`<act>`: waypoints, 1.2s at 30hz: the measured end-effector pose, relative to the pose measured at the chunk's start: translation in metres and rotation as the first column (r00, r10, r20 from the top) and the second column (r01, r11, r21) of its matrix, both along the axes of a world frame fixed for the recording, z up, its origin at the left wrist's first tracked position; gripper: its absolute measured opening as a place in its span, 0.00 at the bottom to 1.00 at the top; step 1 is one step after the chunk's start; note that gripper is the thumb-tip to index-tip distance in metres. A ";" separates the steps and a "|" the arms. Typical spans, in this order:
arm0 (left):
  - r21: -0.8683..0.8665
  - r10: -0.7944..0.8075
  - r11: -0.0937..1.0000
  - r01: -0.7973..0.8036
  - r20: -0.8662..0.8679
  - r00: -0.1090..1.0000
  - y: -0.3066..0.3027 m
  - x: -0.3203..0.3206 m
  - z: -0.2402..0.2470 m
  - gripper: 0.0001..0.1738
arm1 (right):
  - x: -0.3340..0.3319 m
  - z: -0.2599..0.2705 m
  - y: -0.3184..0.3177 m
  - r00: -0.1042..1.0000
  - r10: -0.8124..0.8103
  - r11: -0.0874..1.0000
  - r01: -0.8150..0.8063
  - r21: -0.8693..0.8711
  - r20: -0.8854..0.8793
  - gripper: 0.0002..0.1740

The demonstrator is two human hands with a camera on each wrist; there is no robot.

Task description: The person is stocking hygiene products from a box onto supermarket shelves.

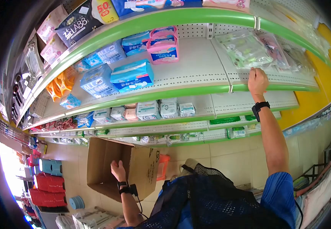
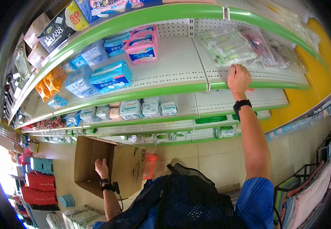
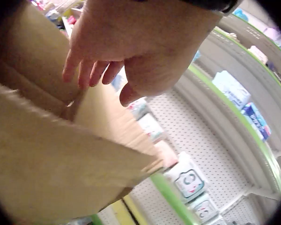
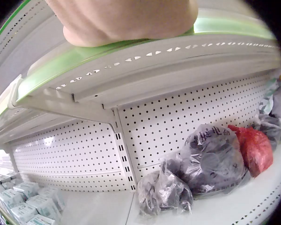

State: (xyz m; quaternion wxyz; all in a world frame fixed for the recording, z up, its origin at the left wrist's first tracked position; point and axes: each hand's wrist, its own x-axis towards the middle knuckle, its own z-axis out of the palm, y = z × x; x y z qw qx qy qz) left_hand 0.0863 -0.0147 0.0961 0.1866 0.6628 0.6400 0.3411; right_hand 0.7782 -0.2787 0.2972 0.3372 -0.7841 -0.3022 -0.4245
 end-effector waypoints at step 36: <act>0.521 -0.492 0.446 0.727 -0.536 0.686 0.039 0.309 0.259 0.40 | -0.006 0.008 -0.002 0.999 0.007 1.000 -0.008 0.016 0.041 0.15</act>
